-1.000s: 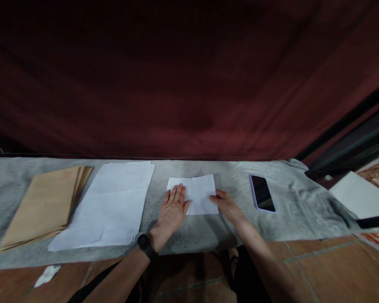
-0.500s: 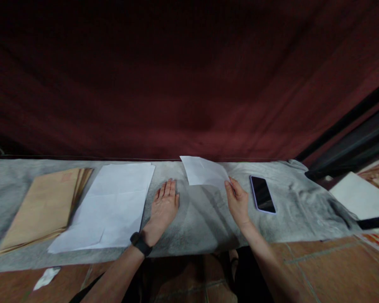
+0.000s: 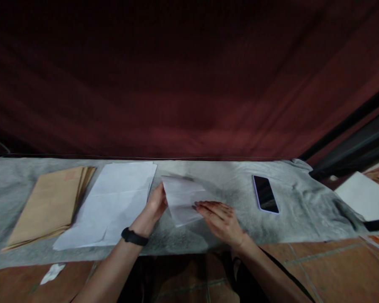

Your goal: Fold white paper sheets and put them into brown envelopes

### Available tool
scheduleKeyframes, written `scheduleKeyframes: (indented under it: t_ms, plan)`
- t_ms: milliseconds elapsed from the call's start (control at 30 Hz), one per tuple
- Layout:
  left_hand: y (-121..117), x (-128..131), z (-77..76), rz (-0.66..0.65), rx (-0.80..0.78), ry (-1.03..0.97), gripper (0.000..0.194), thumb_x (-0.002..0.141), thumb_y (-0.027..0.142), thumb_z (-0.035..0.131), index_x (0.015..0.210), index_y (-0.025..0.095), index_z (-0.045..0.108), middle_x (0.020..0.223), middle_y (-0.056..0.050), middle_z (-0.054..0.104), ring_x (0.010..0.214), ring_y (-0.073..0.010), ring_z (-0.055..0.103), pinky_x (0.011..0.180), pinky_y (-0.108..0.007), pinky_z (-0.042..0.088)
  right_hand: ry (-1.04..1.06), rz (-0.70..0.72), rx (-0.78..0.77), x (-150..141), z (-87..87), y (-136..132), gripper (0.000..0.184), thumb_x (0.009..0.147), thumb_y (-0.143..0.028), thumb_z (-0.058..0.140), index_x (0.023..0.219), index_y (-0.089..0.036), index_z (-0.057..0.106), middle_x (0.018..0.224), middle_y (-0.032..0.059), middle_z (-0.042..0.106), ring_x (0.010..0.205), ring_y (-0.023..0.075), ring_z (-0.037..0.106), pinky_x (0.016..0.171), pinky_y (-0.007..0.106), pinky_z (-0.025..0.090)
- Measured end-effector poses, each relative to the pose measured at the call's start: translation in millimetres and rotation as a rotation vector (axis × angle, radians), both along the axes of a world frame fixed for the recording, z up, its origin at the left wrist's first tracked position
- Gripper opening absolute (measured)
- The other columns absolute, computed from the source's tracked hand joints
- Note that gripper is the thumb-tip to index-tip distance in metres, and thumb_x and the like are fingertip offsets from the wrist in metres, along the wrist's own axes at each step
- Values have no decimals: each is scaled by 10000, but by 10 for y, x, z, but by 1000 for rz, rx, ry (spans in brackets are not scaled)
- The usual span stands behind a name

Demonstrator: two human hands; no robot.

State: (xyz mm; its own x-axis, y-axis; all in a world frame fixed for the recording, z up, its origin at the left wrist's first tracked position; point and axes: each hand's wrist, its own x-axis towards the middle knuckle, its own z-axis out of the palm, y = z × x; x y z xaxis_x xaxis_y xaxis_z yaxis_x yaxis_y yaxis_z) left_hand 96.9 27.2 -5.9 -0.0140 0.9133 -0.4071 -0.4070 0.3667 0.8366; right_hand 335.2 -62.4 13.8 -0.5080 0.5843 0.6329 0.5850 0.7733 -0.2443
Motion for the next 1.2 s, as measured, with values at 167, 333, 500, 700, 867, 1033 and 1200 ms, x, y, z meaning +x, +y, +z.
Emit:
scheduleKeyframes:
  t_ms: [167,333,500,700,867,1033,1200]
  plan:
    - [-10,-8,197,-136,-43,-119,696,894,695,375,1078,111,704,965,-160,773,948,-351,726,802,-504,594,-104,34,17,-38,-49,-42,372,968,-163,530,1313,-260,627,1192,49,736,1081,170,687,971,303,542]
    - [11,-35,144,-140,62,-76,532,794,416,681,1233,117,661,1023,-130,774,900,-300,732,796,-428,585,-202,84,0,-110,-118,-88,305,970,-211,553,1263,-227,638,1130,64,741,985,184,696,904,309,553]
    - [21,-16,-30,-103,55,-8,636,620,222,808,1234,148,662,875,-43,774,708,-189,697,654,-280,528,-257,127,-63,-241,-201,-143,270,974,-223,552,1230,-210,639,1072,66,746,912,185,696,833,301,552]
    - [27,-5,-91,-136,80,95,648,578,239,849,1195,160,669,824,-9,755,660,-168,665,639,-266,502,-123,169,-325,-317,-158,-181,304,1028,-386,472,1247,-248,633,1168,44,730,1025,170,686,905,295,542]
    - [-13,-18,103,-379,141,9,658,637,299,862,1239,159,635,898,-51,759,696,-186,687,673,-288,525,311,-202,-458,-126,-119,81,420,1012,-386,477,1399,-233,540,1451,97,558,1350,223,499,1132,415,409]
    - [-78,89,222,-517,240,86,634,729,372,807,1294,166,605,953,-66,752,750,-197,693,709,-309,538,550,-242,-889,-15,-310,323,432,869,-502,634,1176,-204,687,1084,71,741,946,244,692,802,358,559]
    - [100,-5,72,-220,496,535,559,818,373,697,1330,177,593,1180,-112,706,1067,-243,669,958,-396,521,959,-385,-1077,31,-373,440,380,724,-557,696,800,-184,693,675,18,684,589,174,598,527,272,459]
